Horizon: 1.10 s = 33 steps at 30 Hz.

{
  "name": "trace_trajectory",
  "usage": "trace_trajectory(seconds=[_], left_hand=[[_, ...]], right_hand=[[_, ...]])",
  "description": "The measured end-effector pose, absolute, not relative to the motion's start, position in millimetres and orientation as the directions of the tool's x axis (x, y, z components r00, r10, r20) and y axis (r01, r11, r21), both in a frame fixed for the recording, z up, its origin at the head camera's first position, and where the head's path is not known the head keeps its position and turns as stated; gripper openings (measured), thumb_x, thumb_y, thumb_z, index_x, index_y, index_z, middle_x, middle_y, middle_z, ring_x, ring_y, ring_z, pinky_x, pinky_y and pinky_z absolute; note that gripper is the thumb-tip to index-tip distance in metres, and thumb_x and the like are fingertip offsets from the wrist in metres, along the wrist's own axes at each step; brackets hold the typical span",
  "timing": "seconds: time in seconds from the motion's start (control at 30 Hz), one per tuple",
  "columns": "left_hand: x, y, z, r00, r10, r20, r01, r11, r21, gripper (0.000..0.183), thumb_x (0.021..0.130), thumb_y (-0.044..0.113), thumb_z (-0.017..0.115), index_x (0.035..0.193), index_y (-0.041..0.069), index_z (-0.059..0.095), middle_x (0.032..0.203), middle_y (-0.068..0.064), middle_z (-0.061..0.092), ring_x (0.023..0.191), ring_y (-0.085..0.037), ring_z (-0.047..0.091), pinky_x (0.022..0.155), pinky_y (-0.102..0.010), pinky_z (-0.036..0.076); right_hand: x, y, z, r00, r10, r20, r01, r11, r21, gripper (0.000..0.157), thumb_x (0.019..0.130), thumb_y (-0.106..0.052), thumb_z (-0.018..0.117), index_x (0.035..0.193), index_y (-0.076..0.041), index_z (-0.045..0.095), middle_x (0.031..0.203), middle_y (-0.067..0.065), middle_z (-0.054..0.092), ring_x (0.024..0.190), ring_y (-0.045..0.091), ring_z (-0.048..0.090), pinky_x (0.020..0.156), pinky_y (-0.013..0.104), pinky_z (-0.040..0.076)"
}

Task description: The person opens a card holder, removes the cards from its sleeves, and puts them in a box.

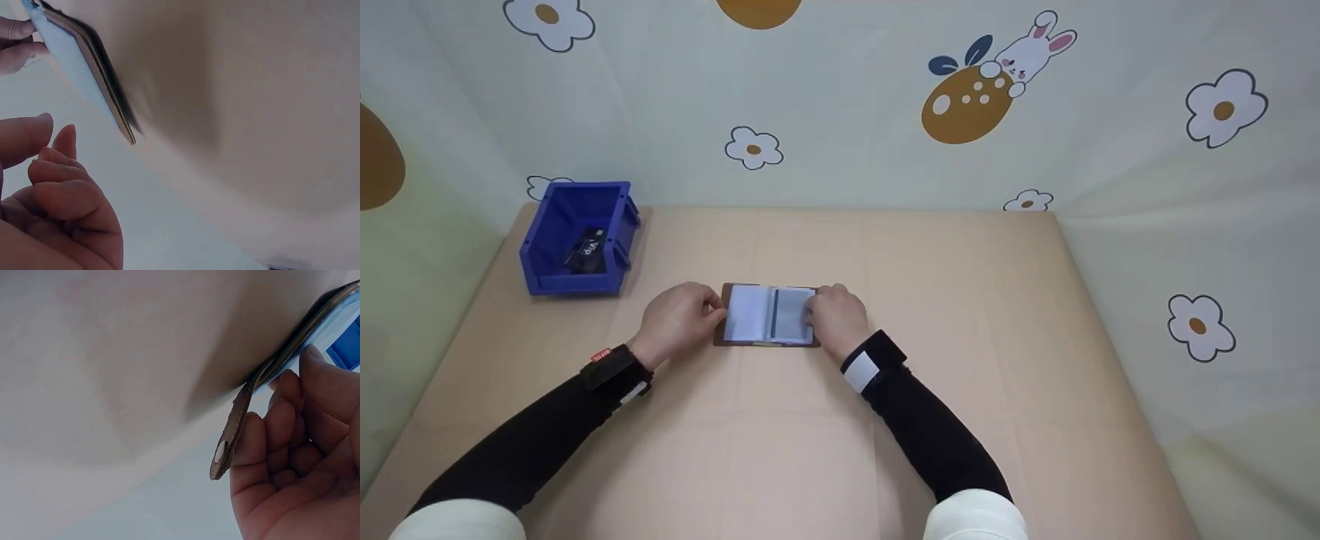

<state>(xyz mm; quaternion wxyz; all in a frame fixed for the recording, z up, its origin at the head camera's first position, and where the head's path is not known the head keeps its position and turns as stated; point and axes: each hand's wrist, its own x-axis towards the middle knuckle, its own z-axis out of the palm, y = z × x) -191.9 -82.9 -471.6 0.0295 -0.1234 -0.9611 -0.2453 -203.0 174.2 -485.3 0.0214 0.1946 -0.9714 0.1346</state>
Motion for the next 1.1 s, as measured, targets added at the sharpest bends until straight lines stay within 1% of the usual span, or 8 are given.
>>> trace_trajectory(seconds=[0.2, 0.43, 0.7, 0.93, 1.1], left_hand=[[-190, -75, -479, -0.961, 0.264, 0.083, 0.273, 0.85, 0.451, 0.008, 0.085, 0.012, 0.072, 0.078, 0.007, 0.072, 0.075, -0.002, 0.064, 0.066, -0.018, 0.057, 0.059, -0.037, 0.047], [-191, -70, -483, -0.958, 0.286, 0.032, 0.269, 0.853, 0.448, 0.009, 0.085, 0.011, 0.069, 0.078, 0.007, 0.074, 0.073, -0.001, 0.064, 0.064, -0.018, 0.054, 0.059, -0.036, 0.047], [-192, -67, -485, -0.952, 0.302, 0.041, 0.293, 0.871, 0.395, 0.011, 0.084, 0.007, 0.068, 0.074, 0.009, 0.071, 0.071, -0.002, 0.061, 0.064, -0.019, 0.053, 0.056, -0.038, 0.045], [-191, -66, -488, -0.943, 0.321, 0.091, 0.331, 0.872, 0.361, 0.005, 0.083, 0.005, 0.069, 0.08, 0.006, 0.073, 0.078, -0.008, 0.067, 0.068, -0.023, 0.06, 0.06, -0.043, 0.05], [-191, -65, -488, -0.94, 0.326, 0.098, 0.339, 0.87, 0.357, 0.006, 0.083, 0.004, 0.068, 0.082, 0.005, 0.074, 0.079, -0.009, 0.068, 0.069, -0.024, 0.061, 0.061, -0.043, 0.051]], right_hand=[[-204, 174, -486, -0.92, -0.378, 0.099, -0.391, 0.885, -0.252, 0.022, 0.085, -0.012, 0.077, 0.106, -0.007, 0.077, 0.089, 0.01, 0.068, 0.084, 0.028, 0.06, 0.072, 0.04, 0.051], [-204, 174, -486, -0.92, -0.379, 0.1, -0.392, 0.884, -0.255, 0.021, 0.084, -0.011, 0.077, 0.105, -0.007, 0.077, 0.089, 0.01, 0.068, 0.083, 0.028, 0.06, 0.073, 0.04, 0.051], [-203, 173, -486, -0.919, -0.38, 0.107, -0.395, 0.882, -0.259, 0.022, 0.084, -0.011, 0.076, 0.105, -0.007, 0.078, 0.089, 0.01, 0.069, 0.082, 0.027, 0.06, 0.071, 0.04, 0.051], [-204, 176, -488, -0.909, -0.392, 0.139, -0.416, 0.87, -0.264, 0.021, 0.082, -0.009, 0.076, 0.103, -0.007, 0.078, 0.085, 0.009, 0.068, 0.08, 0.028, 0.06, 0.069, 0.04, 0.05], [-205, 176, -488, -0.91, -0.389, 0.142, -0.414, 0.868, -0.275, 0.021, 0.081, -0.01, 0.077, 0.102, -0.007, 0.078, 0.083, 0.009, 0.067, 0.079, 0.028, 0.06, 0.068, 0.04, 0.05]])
